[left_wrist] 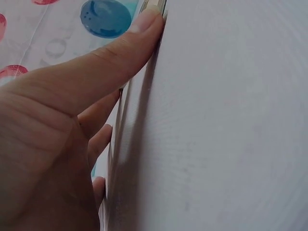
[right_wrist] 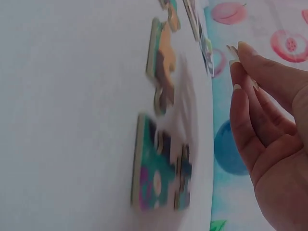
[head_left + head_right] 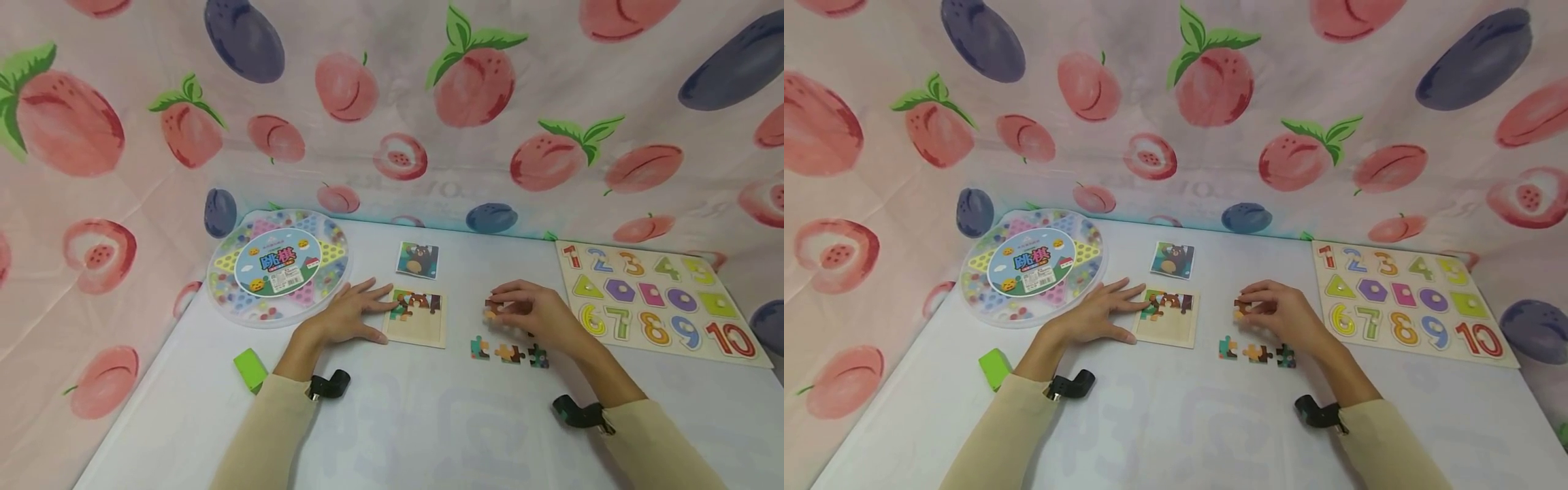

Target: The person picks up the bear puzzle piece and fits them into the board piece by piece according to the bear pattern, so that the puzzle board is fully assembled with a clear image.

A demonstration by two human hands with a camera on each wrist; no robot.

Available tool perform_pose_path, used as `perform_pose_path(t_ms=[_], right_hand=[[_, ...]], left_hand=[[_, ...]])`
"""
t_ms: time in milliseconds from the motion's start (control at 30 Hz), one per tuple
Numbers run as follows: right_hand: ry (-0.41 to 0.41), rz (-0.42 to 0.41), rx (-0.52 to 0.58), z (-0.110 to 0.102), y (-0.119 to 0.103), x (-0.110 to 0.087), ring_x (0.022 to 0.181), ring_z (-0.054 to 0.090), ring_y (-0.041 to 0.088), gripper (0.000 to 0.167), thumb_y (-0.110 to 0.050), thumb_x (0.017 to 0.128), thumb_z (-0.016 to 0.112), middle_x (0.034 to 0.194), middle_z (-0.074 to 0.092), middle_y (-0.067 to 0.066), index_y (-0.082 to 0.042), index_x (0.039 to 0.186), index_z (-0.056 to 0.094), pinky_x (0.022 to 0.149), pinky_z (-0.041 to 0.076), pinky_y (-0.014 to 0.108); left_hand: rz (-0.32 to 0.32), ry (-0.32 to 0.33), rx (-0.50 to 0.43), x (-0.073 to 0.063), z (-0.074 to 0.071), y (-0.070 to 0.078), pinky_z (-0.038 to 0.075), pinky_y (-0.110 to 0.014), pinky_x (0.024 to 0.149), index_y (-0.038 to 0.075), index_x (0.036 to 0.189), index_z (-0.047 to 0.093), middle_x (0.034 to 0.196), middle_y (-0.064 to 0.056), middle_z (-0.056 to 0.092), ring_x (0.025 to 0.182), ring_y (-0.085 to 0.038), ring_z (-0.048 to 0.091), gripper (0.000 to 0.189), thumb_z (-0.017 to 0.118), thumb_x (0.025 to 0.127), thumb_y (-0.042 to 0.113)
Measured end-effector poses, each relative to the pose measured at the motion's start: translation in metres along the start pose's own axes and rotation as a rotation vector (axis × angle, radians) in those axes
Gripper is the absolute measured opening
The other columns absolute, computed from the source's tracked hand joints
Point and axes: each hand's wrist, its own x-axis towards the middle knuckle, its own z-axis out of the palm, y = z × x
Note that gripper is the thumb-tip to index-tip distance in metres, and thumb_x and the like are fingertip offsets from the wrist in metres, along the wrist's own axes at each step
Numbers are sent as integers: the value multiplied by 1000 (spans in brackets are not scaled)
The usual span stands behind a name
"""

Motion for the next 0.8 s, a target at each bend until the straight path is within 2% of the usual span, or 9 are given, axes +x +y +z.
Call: perform_pose_path(t_ms=[167,400,533,800], right_hand=[[4,-74,57,12,-11,11,98,72,14,30,-12,87,80,127,69,9,-10,117,76,81,57,11],[-10,-160,82,28,-33,27,95,74,21,31,-6,86,79,127,69,14,-3,117,76,78,59,16],[-46,-164,126,38,-45,34,96,74,24,35,-5,86,79,130,67,14,-2,120,74,76,61,20],[-130,-119,129,58,-54,41,100,72,20,40,-12,87,80,134,65,11,-5,125,72,80,59,20]], left_hand=[[0,2,-2,-1,0,0,-5,-62,130,27,146,57,169,4,30,163,-29,7,73,84,80,39],[6,0,-3,-1,-2,3,-6,-63,129,26,146,57,170,3,29,163,-30,7,73,85,80,38],[10,-2,1,0,-2,3,-5,-63,129,24,146,56,170,2,29,163,-31,7,73,84,80,37],[2,-20,3,1,-1,2,-5,-63,130,23,148,54,171,1,27,163,-31,5,72,82,83,36]])
